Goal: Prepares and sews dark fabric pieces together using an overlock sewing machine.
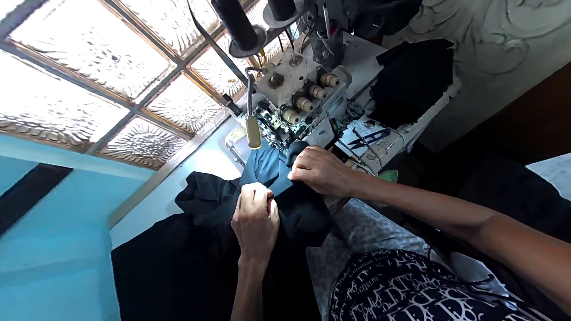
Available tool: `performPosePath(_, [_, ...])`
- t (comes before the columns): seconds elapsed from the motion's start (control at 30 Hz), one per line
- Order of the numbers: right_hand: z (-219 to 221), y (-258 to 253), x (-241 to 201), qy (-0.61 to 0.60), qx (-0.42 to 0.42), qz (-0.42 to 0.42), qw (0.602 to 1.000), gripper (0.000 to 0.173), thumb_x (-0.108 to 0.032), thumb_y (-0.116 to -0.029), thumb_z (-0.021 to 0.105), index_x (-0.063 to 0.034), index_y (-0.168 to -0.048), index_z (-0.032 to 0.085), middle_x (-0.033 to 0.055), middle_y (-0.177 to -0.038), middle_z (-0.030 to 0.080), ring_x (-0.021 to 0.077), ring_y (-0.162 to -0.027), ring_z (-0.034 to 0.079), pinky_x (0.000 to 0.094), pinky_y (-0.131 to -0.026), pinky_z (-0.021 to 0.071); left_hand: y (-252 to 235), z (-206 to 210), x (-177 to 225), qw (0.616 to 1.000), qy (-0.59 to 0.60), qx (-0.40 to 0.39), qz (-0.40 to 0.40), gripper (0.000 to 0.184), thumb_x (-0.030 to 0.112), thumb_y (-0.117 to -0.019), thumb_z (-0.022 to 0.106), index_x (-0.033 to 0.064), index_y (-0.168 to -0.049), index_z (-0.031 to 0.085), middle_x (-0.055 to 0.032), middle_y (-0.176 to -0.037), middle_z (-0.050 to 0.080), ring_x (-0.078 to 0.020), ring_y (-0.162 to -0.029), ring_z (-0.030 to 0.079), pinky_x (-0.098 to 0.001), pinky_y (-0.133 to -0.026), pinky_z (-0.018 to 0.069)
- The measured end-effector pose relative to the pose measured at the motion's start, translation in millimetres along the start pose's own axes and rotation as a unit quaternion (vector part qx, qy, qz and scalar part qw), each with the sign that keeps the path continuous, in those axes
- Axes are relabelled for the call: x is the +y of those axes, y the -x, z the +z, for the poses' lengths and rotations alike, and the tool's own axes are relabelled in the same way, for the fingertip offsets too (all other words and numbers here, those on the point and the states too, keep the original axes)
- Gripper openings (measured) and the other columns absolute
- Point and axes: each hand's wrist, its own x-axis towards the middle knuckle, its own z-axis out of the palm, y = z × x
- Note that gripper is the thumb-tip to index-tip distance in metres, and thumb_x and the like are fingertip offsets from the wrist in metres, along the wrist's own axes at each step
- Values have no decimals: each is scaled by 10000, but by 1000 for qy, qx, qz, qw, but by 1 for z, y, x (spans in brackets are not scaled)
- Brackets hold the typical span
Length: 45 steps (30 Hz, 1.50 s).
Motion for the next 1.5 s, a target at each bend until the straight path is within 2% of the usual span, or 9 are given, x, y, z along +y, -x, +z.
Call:
performPosePath(0.33, [6, 5, 1, 51, -38, 0, 998, 215, -15, -954, 584, -87, -1023, 774, 119, -888, 688, 312, -926, 666, 458, -927, 495, 19, 13, 15, 998, -50, 25, 23, 163, 41, -927, 619, -17, -854, 753, -166, -1041, 755, -350, -850, 708, -452, -707, 556])
performPosePath(0.5, [10, 7, -6, 90, -64, 19, 994, 253, -153, -809, 683, -99, -1044, 760, 107, -957, 673, 312, -952, 642, 483, -871, 493, 19, 29, 15, 994, -97, 40, 18, 249, 205, -899, 699, -19, -1004, 725, -210, -1029, 706, -398, -899, 688, -507, -709, 537])
performPosePath(0.7, [23, 12, -6, 143, 21, -7, 989, 156, -23, -959, 580, -46, -973, 734, 131, -956, 718, 302, -913, 691, 399, -855, 549, 16, 40, 10, 993, -100, 70, 10, 178, 107, -932, 635, 3, -1032, 741, -217, -999, 689, -386, -839, 684, -499, -667, 520])
performPosePath(0.93, [-25, 17, -28, 51, -45, 44, 997, 132, -59, -941, 624, -62, -913, 754, 95, -954, 757, 316, -1087, 703, 583, -1114, 413, 15, -36, 4, 984, 99, -142, 42, 225, 145, -1001, 580, 11, -970, 758, -147, -1010, 732, -300, -893, 729, -507, -754, 586])
performPosePath(1.17, [-79, 42, -96, -228, -211, -51, 949, 204, -69, -988, 578, -59, -840, 719, 67, -846, 743, 311, -1107, 695, 587, -1176, 328, 38, -112, 27, 858, 185, -366, 308, 316, 227, -1016, 500, 132, -782, 690, -18, -726, 588, -171, -543, 581, -324, -430, 460])
performPosePath(1.3, [-55, 35, -77, -150, -39, 21, 988, 173, -67, -1005, 570, -50, -992, 742, 84, -1013, 757, 249, -1097, 701, 454, -1070, 482, 17, -117, 26, 894, 183, -315, 260, 334, 239, -1054, 470, 94, -885, 719, -43, -791, 632, -154, -632, 613, -300, -521, 501])
performPosePath(1.37, [-32, 34, -62, -127, 60, 109, 984, 111, -20, -945, 639, -7, -1017, 723, 131, -1029, 724, 237, -954, 710, 382, -852, 584, 3, -120, 17, 899, 242, -289, 224, 327, 270, -1077, 478, 65, -962, 705, -37, -815, 627, -75, -686, 591, -209, -620, 510])
performPosePath(1.43, [-15, 32, -56, -155, 24, 237, 959, 160, -43, -914, 710, 10, -1062, 679, 151, -1007, 667, 261, -815, 687, 426, -686, 595, -12, -126, 7, 888, 291, -295, 199, 285, 307, -1086, 483, 105, -1033, 677, 27, -857, 638, 17, -753, 605, -138, -705, 526])
performPosePath(1.5, [-3, 25, -60, -219, -148, 344, 901, 256, -186, -1006, 653, 7, -1175, 664, 171, -1005, 690, 308, -874, 695, 516, -788, 576, -26, -132, -3, 870, 320, -325, 188, 268, 325, -1088, 476, 167, -1066, 692, 88, -951, 693, 22, -882, 661, -167, -819, 565])
